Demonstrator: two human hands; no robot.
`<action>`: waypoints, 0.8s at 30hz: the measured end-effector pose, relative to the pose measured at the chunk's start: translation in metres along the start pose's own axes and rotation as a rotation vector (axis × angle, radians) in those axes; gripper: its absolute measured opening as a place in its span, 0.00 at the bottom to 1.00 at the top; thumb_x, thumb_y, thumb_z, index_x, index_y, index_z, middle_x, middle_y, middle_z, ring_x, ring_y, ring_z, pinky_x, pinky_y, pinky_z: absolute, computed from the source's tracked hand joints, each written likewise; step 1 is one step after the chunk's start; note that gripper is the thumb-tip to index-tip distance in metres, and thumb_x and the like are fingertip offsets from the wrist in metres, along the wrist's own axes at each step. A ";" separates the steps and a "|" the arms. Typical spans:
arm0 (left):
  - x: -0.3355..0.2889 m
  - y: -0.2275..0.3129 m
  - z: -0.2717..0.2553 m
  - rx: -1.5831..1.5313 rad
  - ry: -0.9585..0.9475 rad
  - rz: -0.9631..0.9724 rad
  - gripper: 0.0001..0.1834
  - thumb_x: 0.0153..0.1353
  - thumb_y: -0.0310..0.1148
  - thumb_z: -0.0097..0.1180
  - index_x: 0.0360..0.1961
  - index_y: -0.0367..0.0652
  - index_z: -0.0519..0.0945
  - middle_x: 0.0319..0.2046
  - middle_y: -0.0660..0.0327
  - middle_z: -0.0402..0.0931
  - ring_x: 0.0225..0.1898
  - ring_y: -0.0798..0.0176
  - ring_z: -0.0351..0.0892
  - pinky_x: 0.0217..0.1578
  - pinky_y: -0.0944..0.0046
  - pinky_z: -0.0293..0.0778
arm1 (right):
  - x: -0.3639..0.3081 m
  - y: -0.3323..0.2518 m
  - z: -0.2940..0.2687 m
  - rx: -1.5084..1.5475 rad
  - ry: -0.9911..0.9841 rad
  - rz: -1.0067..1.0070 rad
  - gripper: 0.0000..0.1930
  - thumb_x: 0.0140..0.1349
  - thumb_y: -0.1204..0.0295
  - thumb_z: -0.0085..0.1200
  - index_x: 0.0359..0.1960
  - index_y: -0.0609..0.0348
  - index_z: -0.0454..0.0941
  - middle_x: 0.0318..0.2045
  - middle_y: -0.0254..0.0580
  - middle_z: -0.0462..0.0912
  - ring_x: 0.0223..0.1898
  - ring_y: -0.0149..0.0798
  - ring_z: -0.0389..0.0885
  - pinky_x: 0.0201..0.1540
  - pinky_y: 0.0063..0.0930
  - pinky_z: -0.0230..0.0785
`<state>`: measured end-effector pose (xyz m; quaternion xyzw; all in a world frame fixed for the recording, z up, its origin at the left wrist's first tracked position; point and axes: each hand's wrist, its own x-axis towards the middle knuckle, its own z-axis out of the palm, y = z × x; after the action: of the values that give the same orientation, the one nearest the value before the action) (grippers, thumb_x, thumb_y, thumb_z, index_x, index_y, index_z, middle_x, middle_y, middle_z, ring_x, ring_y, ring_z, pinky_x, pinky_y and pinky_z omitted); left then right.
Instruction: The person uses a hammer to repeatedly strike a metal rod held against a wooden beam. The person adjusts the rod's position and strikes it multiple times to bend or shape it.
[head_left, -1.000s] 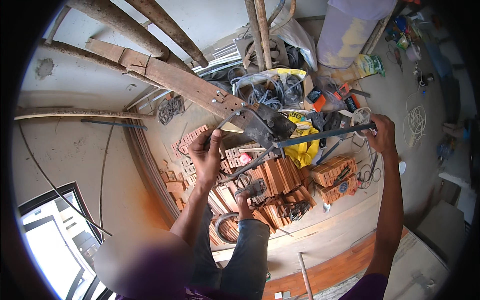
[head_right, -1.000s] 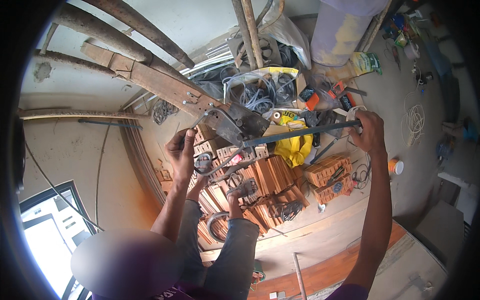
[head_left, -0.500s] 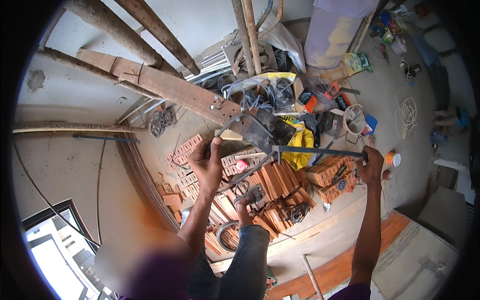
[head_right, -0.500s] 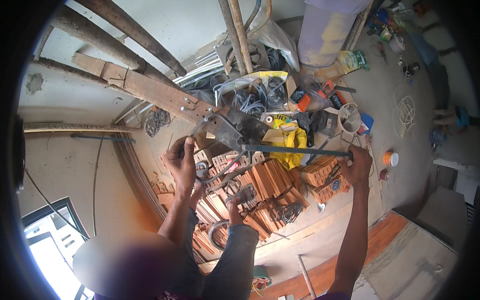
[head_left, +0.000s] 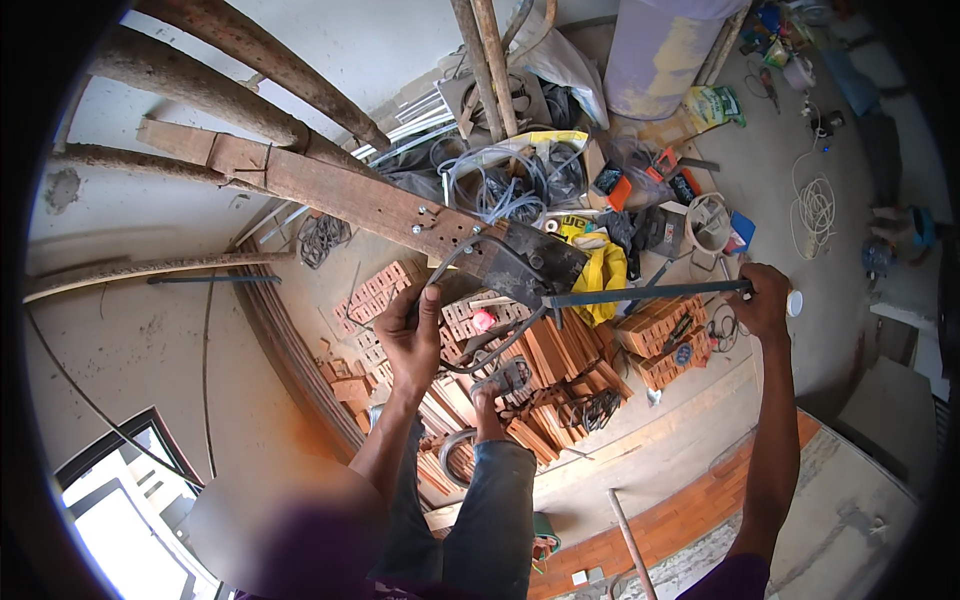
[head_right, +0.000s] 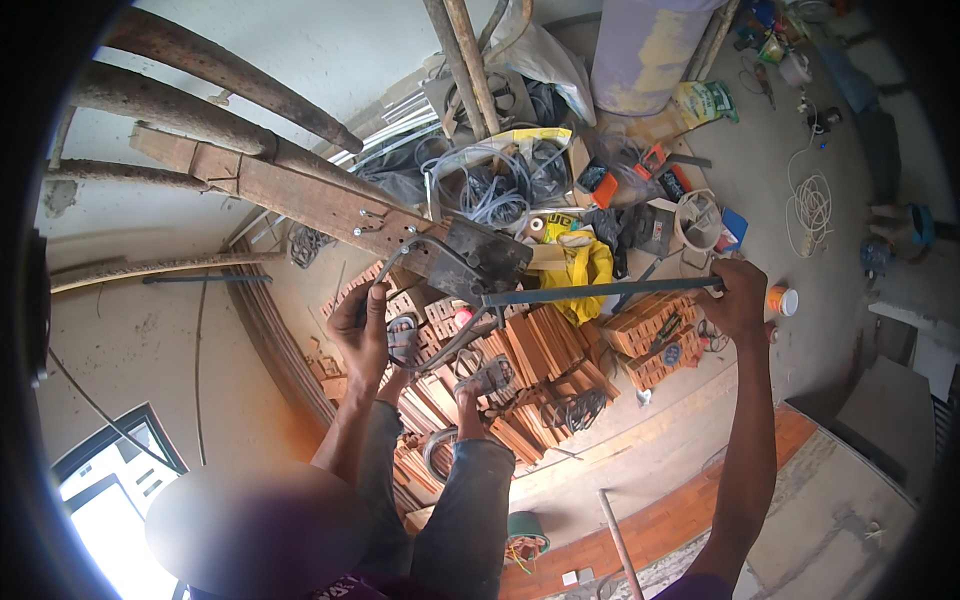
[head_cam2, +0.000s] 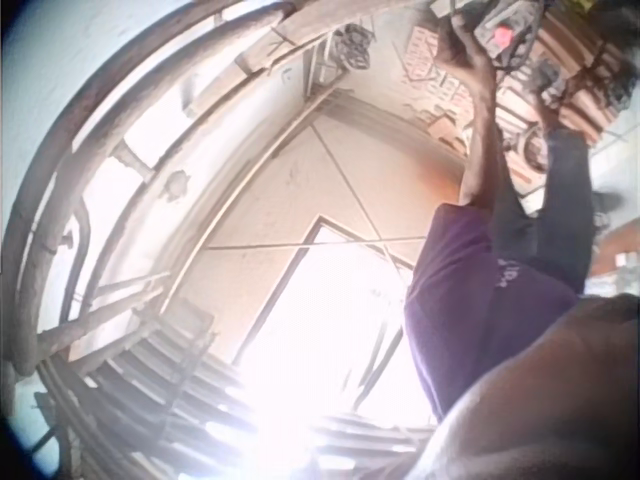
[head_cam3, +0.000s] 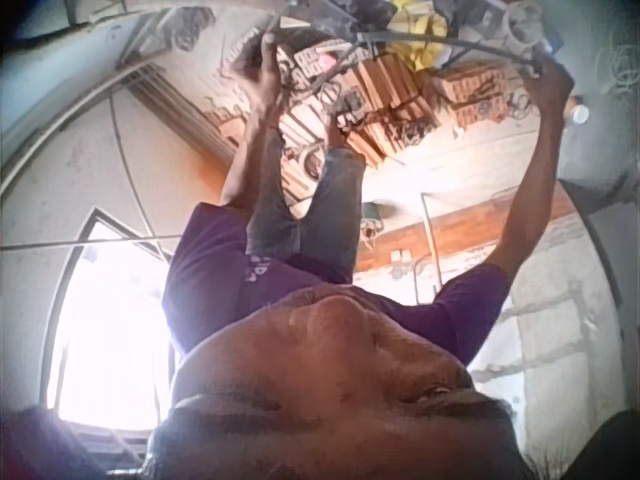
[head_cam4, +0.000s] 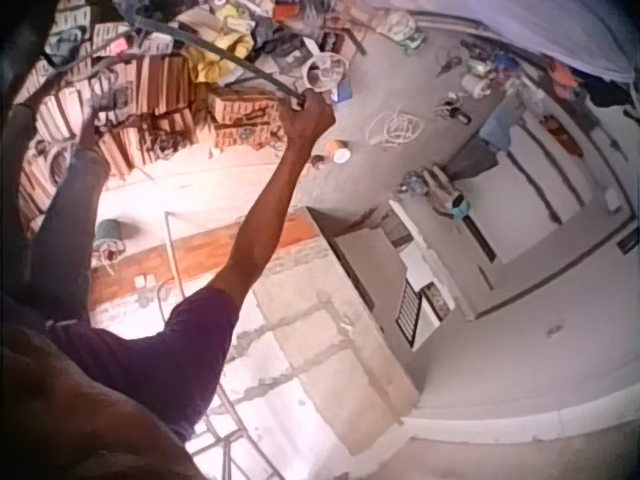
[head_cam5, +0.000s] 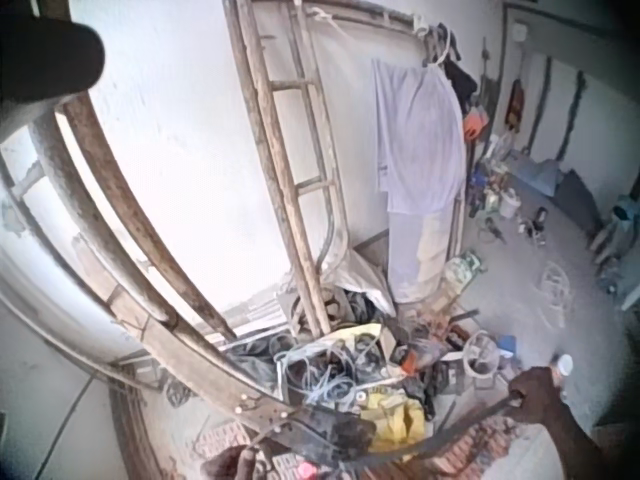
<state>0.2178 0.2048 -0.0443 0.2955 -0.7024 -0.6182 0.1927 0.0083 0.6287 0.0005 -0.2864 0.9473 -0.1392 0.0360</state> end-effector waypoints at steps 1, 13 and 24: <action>0.000 0.001 0.001 -0.013 0.002 -0.009 0.13 0.66 0.35 0.59 0.38 0.32 0.83 0.23 0.71 0.74 0.26 0.78 0.65 0.26 0.75 0.60 | 0.001 0.000 0.000 0.008 -0.012 0.015 0.20 0.37 0.64 0.72 0.21 0.62 0.72 0.17 0.44 0.72 0.20 0.45 0.71 0.27 0.37 0.63; -0.003 -0.004 0.002 -0.033 0.041 -0.011 0.11 0.66 0.32 0.58 0.40 0.31 0.81 0.23 0.70 0.74 0.22 0.80 0.63 0.23 0.77 0.59 | -0.035 -0.012 0.037 0.046 -0.005 0.135 0.15 0.43 0.66 0.68 0.22 0.60 0.73 0.17 0.44 0.72 0.20 0.45 0.73 0.26 0.36 0.63; -0.004 -0.011 0.003 -0.090 0.052 -0.006 0.13 0.66 0.34 0.59 0.38 0.31 0.81 0.25 0.68 0.76 0.28 0.78 0.68 0.29 0.76 0.63 | -0.075 -0.036 0.042 0.043 0.070 0.301 0.13 0.43 0.68 0.67 0.27 0.61 0.78 0.17 0.42 0.73 0.21 0.44 0.73 0.26 0.35 0.64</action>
<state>0.2207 0.2090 -0.0549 0.3046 -0.6678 -0.6418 0.2220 0.0965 0.6312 -0.0304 -0.1355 0.9769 -0.1624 0.0293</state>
